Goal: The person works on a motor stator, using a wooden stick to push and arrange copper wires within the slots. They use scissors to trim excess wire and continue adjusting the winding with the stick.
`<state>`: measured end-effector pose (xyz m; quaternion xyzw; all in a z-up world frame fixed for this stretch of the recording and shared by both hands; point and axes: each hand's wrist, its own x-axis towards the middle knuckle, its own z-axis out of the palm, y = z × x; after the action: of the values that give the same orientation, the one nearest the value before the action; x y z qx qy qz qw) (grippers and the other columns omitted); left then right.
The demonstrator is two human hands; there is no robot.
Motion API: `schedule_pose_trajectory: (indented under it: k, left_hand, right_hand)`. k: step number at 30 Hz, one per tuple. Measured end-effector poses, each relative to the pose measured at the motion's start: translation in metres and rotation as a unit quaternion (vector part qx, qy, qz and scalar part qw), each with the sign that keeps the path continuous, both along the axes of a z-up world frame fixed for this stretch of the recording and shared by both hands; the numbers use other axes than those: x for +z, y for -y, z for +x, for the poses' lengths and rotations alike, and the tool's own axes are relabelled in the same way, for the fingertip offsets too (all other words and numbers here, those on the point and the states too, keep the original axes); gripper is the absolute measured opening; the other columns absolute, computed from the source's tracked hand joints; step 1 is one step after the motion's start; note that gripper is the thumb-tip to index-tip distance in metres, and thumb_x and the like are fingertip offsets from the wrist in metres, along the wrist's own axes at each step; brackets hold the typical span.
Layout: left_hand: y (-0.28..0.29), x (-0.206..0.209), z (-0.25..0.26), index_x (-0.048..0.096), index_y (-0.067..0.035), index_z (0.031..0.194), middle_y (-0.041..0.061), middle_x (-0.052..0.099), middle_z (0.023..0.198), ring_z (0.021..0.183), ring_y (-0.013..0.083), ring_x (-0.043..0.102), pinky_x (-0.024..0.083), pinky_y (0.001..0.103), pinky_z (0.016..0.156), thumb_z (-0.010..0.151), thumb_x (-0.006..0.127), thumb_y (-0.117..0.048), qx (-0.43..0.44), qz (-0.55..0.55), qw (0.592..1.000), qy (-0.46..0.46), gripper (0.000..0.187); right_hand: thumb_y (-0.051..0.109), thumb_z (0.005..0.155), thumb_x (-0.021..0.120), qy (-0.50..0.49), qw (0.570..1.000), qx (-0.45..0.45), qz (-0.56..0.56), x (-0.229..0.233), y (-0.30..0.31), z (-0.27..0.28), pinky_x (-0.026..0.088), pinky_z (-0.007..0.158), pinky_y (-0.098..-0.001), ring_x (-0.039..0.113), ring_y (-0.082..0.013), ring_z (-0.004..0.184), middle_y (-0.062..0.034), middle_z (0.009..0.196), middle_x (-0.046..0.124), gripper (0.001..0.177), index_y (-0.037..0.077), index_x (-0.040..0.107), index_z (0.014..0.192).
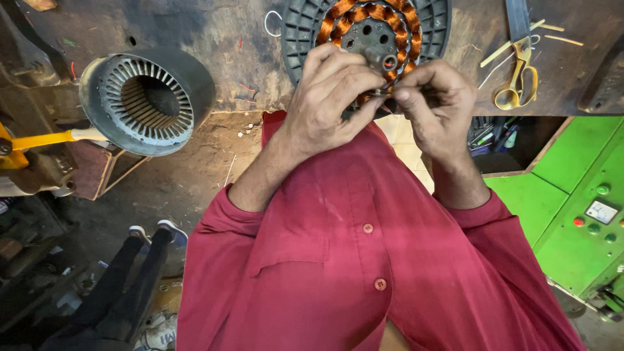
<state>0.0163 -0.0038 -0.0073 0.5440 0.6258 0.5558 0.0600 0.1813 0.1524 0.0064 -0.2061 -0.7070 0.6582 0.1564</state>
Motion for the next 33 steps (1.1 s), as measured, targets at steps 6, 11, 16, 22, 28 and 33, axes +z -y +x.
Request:
schedule_pose_trajectory:
  k: [6, 11, 16, 22, 28, 33]
  left_hand:
    - [0.000, 0.002, 0.001, 0.065, -0.006, 0.113, 0.004, 0.073, 0.106, 0.107, 0.0220, 0.067, 0.045, 0.045, 0.107, 0.092, 0.084, -0.001, 0.056, 0.028, 0.997, 0.042, 0.029]
    - [0.000, 0.005, -0.005, 0.070, -0.005, 0.103, 0.006, 0.071, 0.104, 0.103, 0.0243, 0.066, 0.046, 0.044, 0.103, 0.092, 0.083, -0.005, 0.043, 0.037, 0.998, 0.025, 0.017]
    - [-0.001, 0.004, -0.011, 0.073, -0.005, 0.103, 0.005, 0.070, 0.103, 0.102, 0.0244, 0.065, 0.046, 0.042, 0.100, 0.094, 0.079, -0.007, 0.031, 0.049, 0.998, 0.014, 0.011]
    - [0.001, -0.003, -0.009, 0.072, -0.010, 0.110, 0.000, 0.069, 0.107, 0.108, 0.0216, 0.064, 0.046, 0.041, 0.104, 0.097, 0.075, -0.008, 0.029, 0.032, 0.999, 0.010, 0.014]
    - [0.001, -0.008, -0.009, 0.071, -0.015, 0.119, -0.003, 0.067, 0.111, 0.110, 0.0201, 0.061, 0.044, 0.042, 0.106, 0.098, 0.074, -0.011, 0.020, 0.022, 0.999, -0.013, 0.023]
    - [0.000, -0.006, -0.008, 0.070, -0.015, 0.124, -0.004, 0.069, 0.111, 0.109, 0.0171, 0.063, 0.042, 0.039, 0.107, 0.099, 0.072, -0.010, 0.014, 0.012, 1.000, 0.007, 0.026]
  right_hand:
    - [0.004, 0.109, 0.070, -0.008, 0.999, -0.044, -0.031, -0.005, 0.007, 0.008, 0.049, 0.060, -0.0206, 0.061, -0.0076, 0.068, -0.0079, 0.087, 0.066, 0.013, -0.002, 0.059, 0.103]
    - [0.006, 0.110, 0.070, 0.009, 0.999, -0.027, -0.029, -0.003, 0.004, 0.010, 0.051, 0.063, -0.0219, 0.062, -0.0096, 0.070, -0.0087, 0.088, 0.065, 0.016, -0.003, 0.058, 0.105]
    - [0.008, 0.111, 0.070, -0.004, 0.998, -0.060, -0.024, -0.006, 0.008, 0.008, 0.049, 0.060, -0.0209, 0.059, -0.0101, 0.066, -0.0094, 0.087, 0.065, 0.017, -0.001, 0.056, 0.106]
    - [0.006, 0.108, 0.073, 0.034, 0.999, -0.030, 0.019, 0.004, 0.006, 0.007, 0.049, 0.069, -0.0214, 0.060, -0.0102, 0.074, -0.0079, 0.091, 0.066, 0.018, -0.004, 0.060, 0.101]
    - [0.004, 0.100, 0.075, 0.087, 0.995, -0.011, 0.045, 0.018, 0.002, 0.004, 0.052, 0.072, -0.0193, 0.064, -0.0069, 0.079, -0.0053, 0.093, 0.067, 0.018, -0.005, 0.065, 0.112]
    - [-0.002, 0.104, 0.078, 0.083, 0.995, -0.011, 0.058, 0.017, 0.003, 0.001, 0.051, 0.069, -0.0215, 0.064, -0.0093, 0.076, -0.0081, 0.093, 0.069, 0.012, -0.007, 0.067, 0.106]
